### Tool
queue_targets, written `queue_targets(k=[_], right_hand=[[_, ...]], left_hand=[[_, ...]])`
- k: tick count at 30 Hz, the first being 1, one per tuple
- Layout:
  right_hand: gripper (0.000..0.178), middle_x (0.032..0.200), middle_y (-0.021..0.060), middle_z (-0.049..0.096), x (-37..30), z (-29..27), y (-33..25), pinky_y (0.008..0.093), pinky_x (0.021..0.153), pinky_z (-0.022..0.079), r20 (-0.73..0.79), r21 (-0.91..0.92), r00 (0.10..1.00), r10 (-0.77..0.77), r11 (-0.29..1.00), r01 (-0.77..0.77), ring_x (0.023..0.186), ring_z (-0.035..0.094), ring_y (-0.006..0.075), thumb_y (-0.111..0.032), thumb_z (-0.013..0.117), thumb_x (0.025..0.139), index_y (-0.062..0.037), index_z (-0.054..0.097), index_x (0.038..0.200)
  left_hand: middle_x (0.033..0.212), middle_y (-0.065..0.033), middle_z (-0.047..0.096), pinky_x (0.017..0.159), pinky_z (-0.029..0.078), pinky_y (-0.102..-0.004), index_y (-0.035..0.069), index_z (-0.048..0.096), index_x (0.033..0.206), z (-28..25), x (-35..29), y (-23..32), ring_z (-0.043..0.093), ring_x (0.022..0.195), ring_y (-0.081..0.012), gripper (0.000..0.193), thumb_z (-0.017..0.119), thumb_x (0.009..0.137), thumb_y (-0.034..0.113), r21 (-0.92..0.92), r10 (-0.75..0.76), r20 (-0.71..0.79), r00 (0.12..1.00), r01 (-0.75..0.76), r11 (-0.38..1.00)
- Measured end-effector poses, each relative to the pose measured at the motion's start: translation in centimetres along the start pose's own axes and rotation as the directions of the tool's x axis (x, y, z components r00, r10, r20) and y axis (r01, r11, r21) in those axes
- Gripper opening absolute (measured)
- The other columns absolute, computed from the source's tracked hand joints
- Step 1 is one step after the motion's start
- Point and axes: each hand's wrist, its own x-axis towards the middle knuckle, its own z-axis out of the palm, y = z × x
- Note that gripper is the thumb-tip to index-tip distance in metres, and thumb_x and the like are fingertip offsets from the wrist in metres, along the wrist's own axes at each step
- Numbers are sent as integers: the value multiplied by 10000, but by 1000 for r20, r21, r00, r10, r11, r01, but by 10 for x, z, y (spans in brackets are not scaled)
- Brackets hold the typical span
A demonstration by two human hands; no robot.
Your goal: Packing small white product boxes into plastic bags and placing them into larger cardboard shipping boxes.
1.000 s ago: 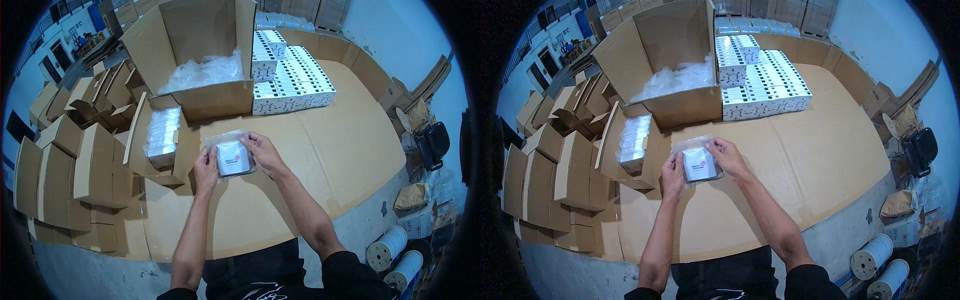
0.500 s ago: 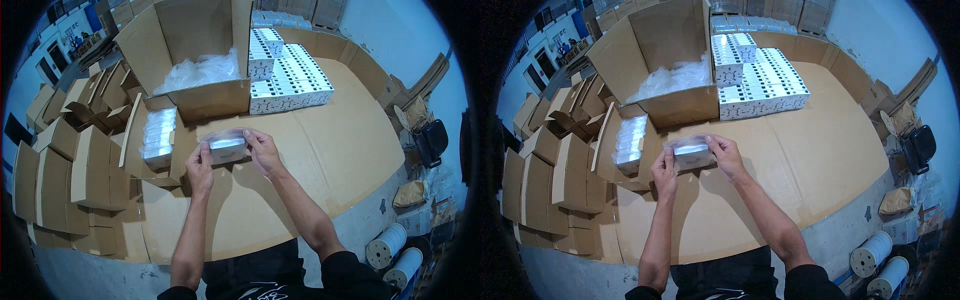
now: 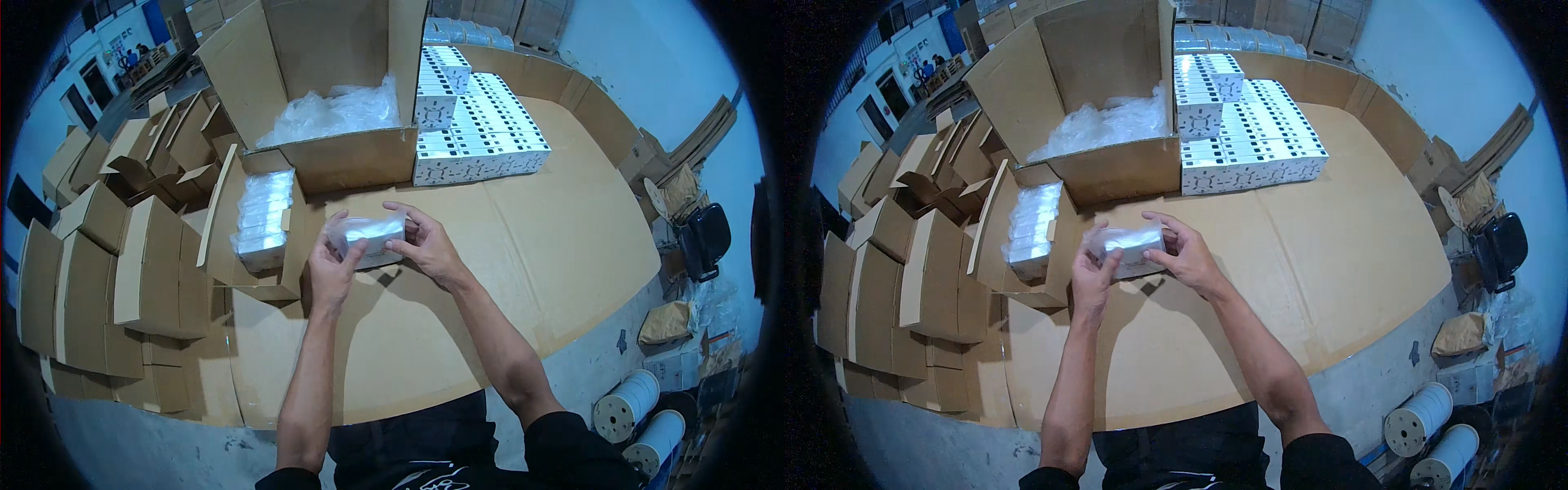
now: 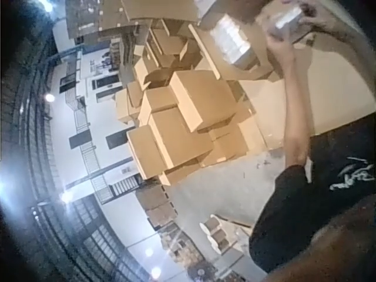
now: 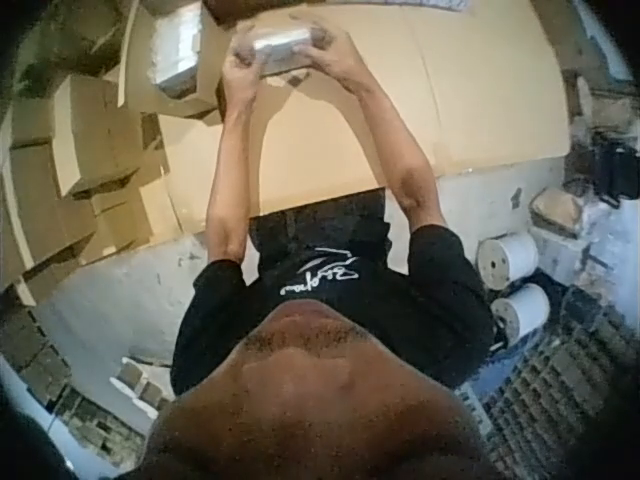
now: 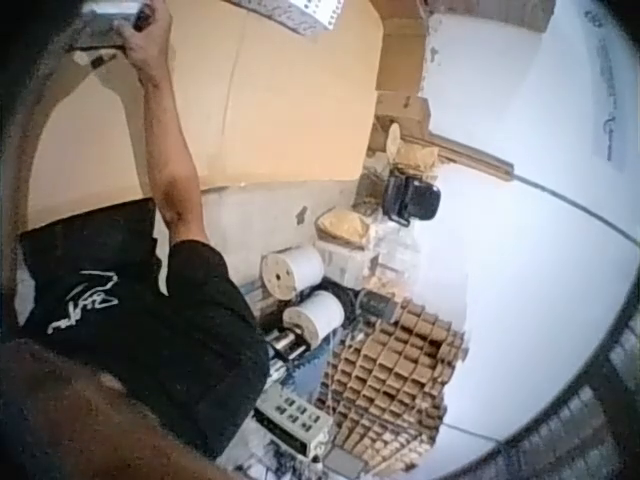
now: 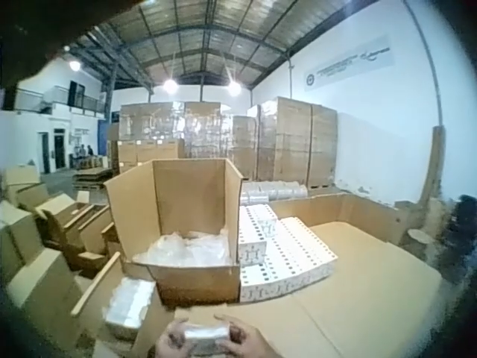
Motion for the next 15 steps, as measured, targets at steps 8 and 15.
queue_targets(k=[8,15], right_hand=[[289,1085,72,695,-1,-6,-1,302,906,542,18,-107,999,38,994,-36,1017,639,135,-46,686,954,32,667,1231],[54,1088,91,693,4,-11,13,288,849,529,-18,31,995,-100,994,101,976,636,131,-30,677,962,10,661,994]], left_hand=[[1052,-29,701,860,519,-285,22,722,1114,-12,0,-2,640,963,-118,218,761,928,130,175,-90,105,990,70,982],[964,-5,708,773,502,-243,19,737,1058,-12,0,-3,616,860,-74,173,758,937,142,109,-28,25,999,25,994]])
